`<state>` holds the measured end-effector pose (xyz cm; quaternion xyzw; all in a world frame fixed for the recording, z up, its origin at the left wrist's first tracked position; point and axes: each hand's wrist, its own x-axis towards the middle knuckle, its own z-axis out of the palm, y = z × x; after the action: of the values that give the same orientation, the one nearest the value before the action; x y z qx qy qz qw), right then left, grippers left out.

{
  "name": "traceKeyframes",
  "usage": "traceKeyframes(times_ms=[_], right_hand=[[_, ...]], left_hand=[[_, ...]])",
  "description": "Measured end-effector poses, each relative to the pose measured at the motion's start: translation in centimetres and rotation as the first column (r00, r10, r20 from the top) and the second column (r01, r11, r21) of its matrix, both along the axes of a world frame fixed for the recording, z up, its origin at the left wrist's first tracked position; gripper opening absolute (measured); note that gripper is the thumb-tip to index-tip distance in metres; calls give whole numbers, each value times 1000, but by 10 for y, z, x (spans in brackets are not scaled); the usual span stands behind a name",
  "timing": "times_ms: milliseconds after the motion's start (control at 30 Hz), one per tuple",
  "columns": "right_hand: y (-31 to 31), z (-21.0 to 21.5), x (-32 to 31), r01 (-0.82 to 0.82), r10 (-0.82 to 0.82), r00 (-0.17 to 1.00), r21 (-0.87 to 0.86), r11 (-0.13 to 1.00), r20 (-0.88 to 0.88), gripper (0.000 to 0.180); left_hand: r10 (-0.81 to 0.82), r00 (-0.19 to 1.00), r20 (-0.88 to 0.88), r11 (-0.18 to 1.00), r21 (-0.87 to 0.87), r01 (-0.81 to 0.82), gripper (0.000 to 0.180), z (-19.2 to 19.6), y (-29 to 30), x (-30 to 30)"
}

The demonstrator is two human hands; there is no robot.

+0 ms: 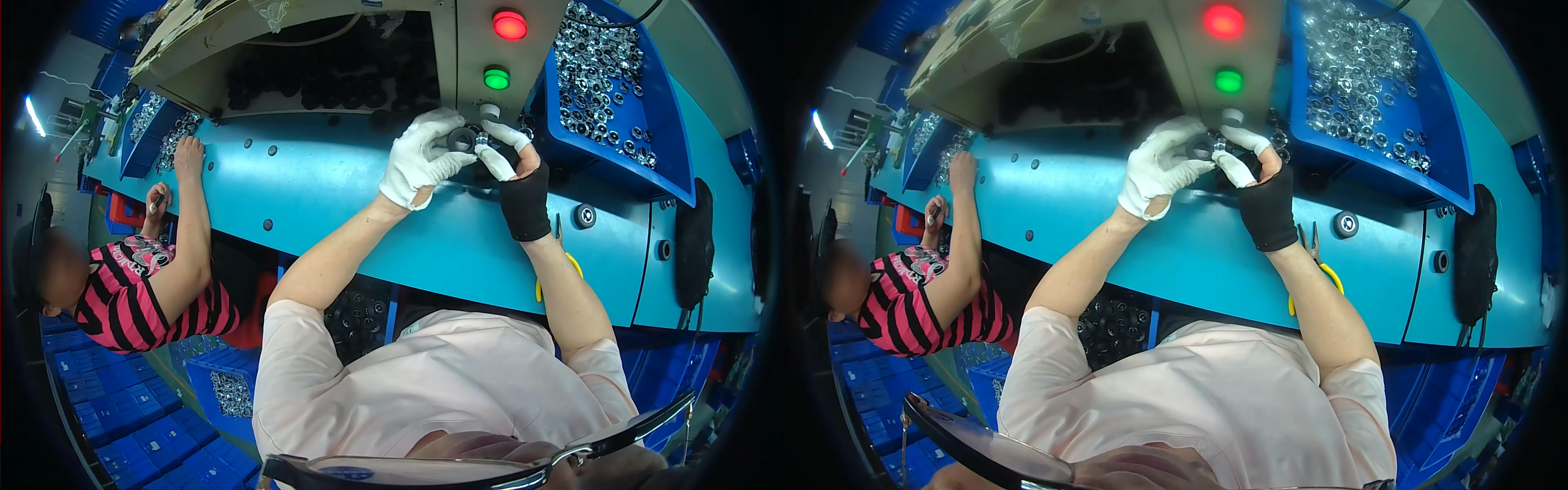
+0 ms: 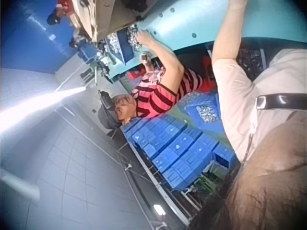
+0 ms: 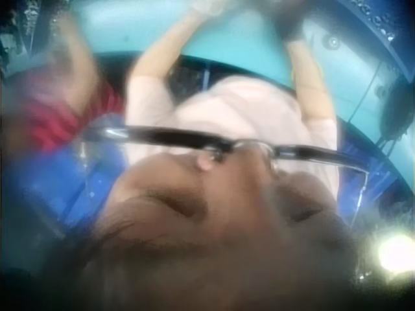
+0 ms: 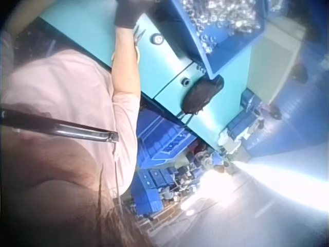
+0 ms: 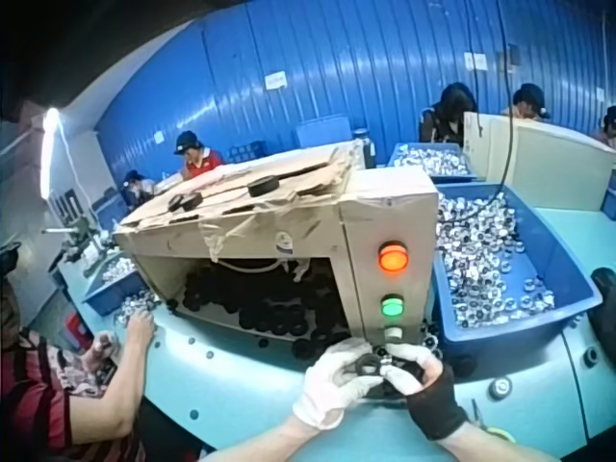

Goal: Assembling small mechanical components at a factory production line station.

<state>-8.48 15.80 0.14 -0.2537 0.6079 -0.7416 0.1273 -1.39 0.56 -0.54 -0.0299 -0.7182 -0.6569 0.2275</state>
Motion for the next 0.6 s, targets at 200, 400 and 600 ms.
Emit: traceKeyframes(times_ms=[200,400,600], right_hand=[[1,-2,-2,20,-20,999,16,1000,-35,32],[1,-2,-2,15,-14,999,23,1000,-40,33],[3,-1,-1,10,-12,1000,69,998,28,31]], left_hand=[[-59,997,58,983,176,48,48,2,3,-1],[-101,987,123,942,330,55,49,5,4,0],[-127,978,163,932,356,62,53,8,2,-1]])
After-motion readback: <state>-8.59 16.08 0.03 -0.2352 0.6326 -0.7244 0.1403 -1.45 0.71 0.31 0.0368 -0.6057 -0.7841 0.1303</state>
